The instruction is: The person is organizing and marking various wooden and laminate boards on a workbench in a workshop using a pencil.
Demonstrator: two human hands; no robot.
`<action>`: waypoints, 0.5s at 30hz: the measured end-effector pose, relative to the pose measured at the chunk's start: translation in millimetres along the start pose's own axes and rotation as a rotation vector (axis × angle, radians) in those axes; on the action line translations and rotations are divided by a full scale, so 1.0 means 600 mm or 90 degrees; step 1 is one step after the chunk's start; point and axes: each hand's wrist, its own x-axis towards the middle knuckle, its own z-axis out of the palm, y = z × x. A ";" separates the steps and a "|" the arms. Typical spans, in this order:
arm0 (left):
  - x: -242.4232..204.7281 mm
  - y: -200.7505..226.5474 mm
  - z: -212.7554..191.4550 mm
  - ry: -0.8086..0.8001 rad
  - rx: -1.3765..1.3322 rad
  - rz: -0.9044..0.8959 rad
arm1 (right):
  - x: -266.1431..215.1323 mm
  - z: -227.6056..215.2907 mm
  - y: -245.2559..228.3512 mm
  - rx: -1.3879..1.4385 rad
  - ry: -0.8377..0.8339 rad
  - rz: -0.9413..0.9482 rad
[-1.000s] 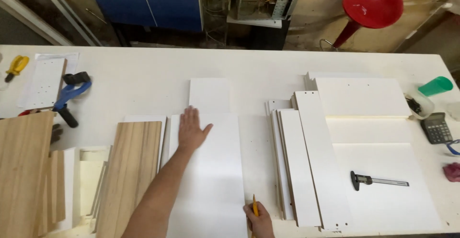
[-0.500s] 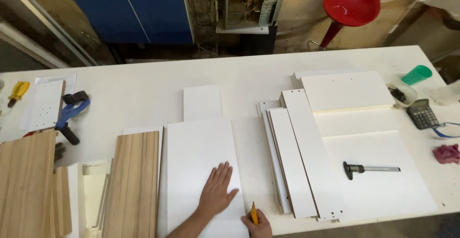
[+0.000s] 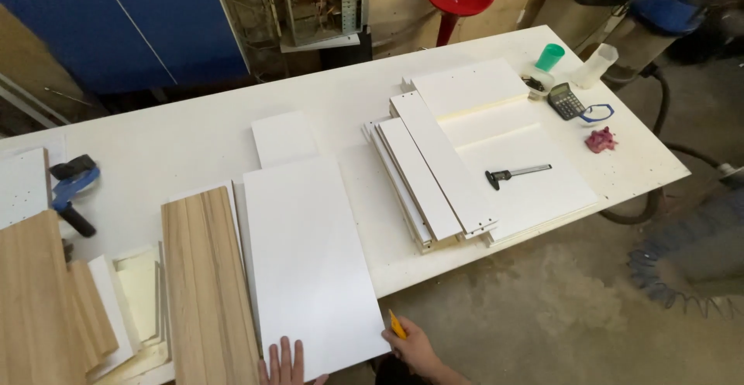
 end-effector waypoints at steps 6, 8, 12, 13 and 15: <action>-0.029 -0.038 0.026 -0.051 -0.004 -0.035 | -0.016 0.022 0.049 0.061 0.031 -0.026; -0.021 -0.050 0.045 -0.066 -0.036 -0.004 | -0.019 0.017 0.030 0.062 0.057 -0.027; 0.000 -0.071 0.049 -0.086 -0.098 0.140 | -0.022 0.003 0.004 0.157 0.083 -0.043; 0.008 -0.074 0.046 -0.038 -0.150 0.185 | -0.020 -0.004 -0.001 0.165 0.085 -0.037; -0.037 -0.111 0.093 -0.122 -0.217 0.208 | -0.026 -0.009 -0.003 0.175 0.103 -0.018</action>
